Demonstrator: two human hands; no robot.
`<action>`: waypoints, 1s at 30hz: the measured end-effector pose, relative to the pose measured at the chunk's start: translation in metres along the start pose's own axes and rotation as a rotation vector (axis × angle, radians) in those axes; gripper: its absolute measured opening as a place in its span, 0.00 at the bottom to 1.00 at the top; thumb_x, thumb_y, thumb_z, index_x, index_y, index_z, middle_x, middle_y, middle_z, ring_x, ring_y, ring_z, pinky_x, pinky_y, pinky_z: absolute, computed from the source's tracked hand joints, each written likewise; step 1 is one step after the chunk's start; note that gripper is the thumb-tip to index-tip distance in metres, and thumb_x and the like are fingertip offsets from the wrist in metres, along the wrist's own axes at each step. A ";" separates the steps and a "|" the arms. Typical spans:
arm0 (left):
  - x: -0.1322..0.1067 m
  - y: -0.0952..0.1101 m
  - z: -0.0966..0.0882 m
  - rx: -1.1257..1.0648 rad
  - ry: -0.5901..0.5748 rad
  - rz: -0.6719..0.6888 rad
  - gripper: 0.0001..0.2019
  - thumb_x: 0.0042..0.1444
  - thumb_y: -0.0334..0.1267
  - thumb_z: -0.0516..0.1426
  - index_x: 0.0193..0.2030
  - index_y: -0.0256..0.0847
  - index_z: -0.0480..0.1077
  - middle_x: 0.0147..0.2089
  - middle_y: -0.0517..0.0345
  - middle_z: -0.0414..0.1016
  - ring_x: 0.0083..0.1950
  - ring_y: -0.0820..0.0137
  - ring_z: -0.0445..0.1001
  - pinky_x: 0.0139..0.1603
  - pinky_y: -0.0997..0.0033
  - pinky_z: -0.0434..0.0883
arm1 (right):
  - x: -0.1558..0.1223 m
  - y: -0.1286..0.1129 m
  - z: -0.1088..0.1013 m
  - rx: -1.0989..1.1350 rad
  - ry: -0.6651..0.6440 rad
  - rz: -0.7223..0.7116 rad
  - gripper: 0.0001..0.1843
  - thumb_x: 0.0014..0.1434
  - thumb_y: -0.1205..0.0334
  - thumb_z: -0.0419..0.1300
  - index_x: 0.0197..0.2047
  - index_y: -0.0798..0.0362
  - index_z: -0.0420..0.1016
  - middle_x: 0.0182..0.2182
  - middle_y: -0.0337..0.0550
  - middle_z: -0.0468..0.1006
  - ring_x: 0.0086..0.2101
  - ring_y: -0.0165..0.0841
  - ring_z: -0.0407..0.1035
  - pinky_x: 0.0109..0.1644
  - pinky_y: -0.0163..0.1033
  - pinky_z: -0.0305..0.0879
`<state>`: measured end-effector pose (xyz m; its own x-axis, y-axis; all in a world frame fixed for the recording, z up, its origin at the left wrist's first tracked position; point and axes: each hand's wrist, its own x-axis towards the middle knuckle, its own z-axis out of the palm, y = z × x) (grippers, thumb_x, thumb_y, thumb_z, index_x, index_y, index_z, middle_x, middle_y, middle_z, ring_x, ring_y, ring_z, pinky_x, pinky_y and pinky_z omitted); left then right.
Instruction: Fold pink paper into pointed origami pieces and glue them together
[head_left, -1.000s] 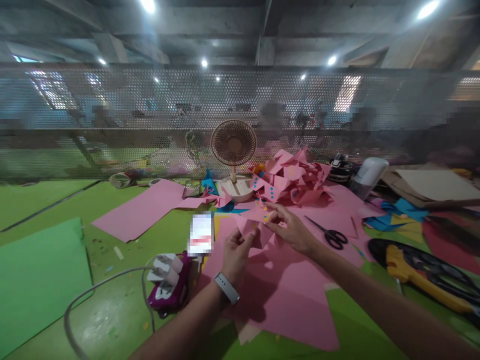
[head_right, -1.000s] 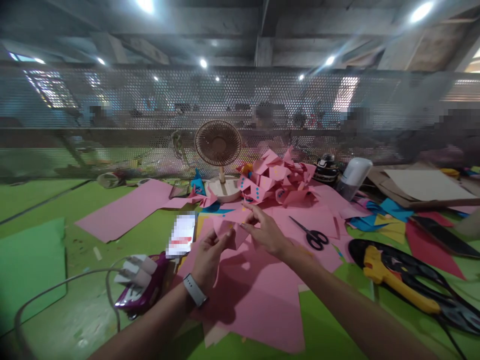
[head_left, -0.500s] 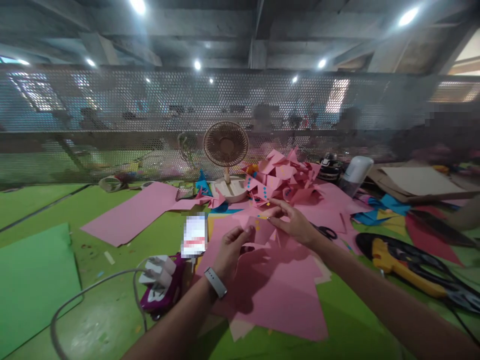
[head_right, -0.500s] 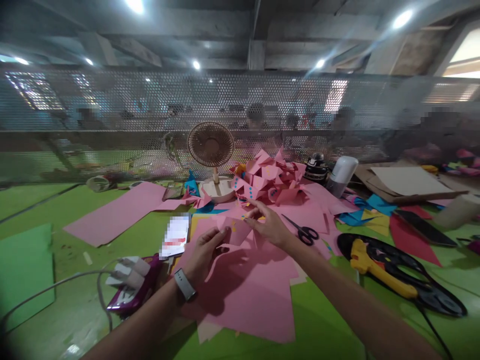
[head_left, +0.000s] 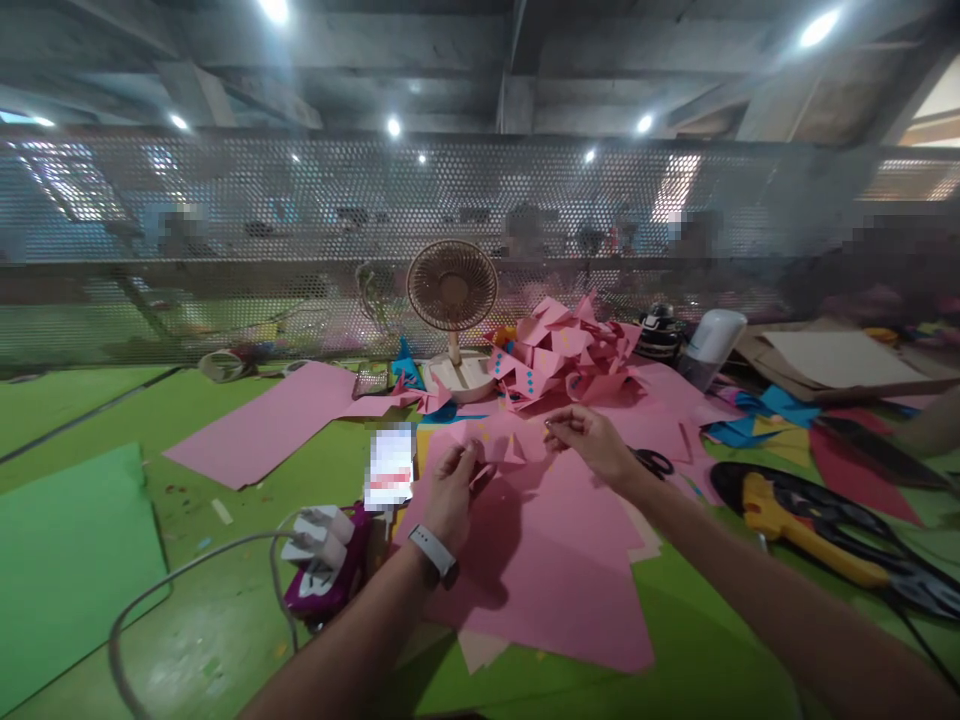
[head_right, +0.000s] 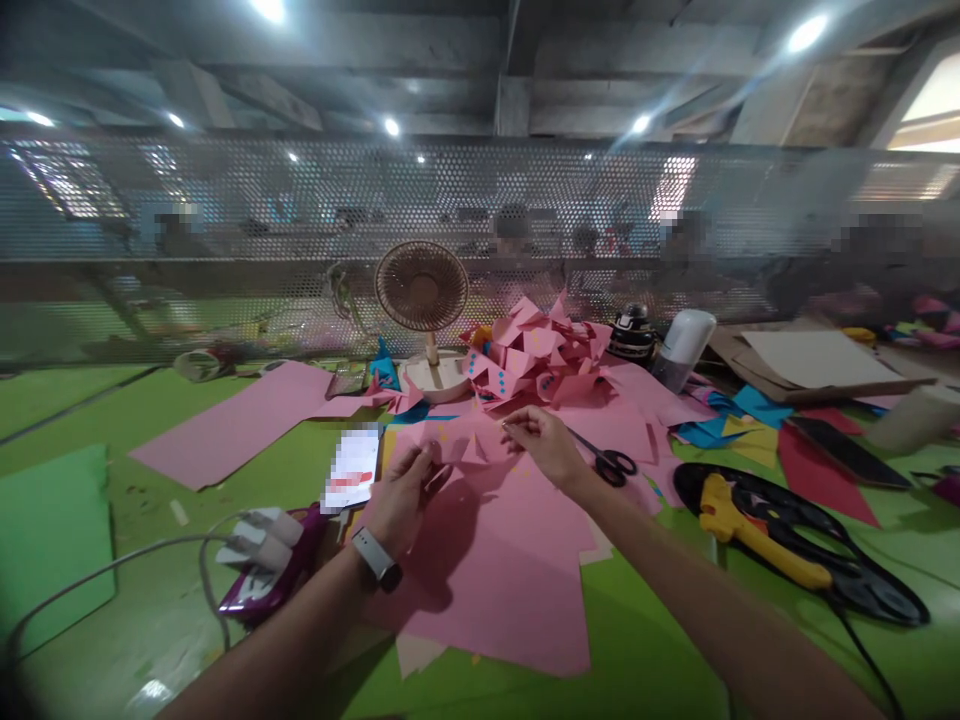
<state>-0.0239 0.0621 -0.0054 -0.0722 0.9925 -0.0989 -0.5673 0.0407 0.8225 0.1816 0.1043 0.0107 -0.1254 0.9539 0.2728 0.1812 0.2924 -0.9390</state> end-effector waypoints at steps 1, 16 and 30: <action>0.000 0.000 0.000 -0.013 0.002 0.007 0.13 0.41 0.41 0.65 0.28 0.37 0.66 0.30 0.63 0.68 0.31 0.79 0.70 0.41 0.74 0.72 | 0.000 0.002 0.001 -0.010 -0.012 0.005 0.17 0.54 0.49 0.57 0.36 0.56 0.68 0.23 0.40 0.74 0.23 0.29 0.68 0.29 0.36 0.66; 0.003 0.007 0.004 -0.170 0.052 0.040 0.10 0.41 0.32 0.65 0.30 0.37 0.68 0.33 0.59 0.74 0.36 0.75 0.75 0.48 0.70 0.71 | -0.055 -0.022 -0.045 -0.544 -0.312 -0.151 0.17 0.57 0.55 0.56 0.49 0.47 0.72 0.50 0.47 0.72 0.49 0.40 0.65 0.51 0.47 0.64; 0.009 0.002 0.003 -0.114 0.026 0.048 0.11 0.41 0.34 0.65 0.27 0.37 0.67 0.29 0.64 0.71 0.32 0.77 0.73 0.44 0.73 0.73 | -0.145 -0.019 -0.170 -0.709 0.129 0.224 0.13 0.53 0.48 0.57 0.33 0.47 0.76 0.33 0.47 0.78 0.33 0.39 0.72 0.38 0.40 0.68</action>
<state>-0.0225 0.0712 -0.0031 -0.1225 0.9895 -0.0765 -0.6524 -0.0222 0.7576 0.3620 -0.0277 0.0244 0.0962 0.9833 0.1543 0.7786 0.0222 -0.6272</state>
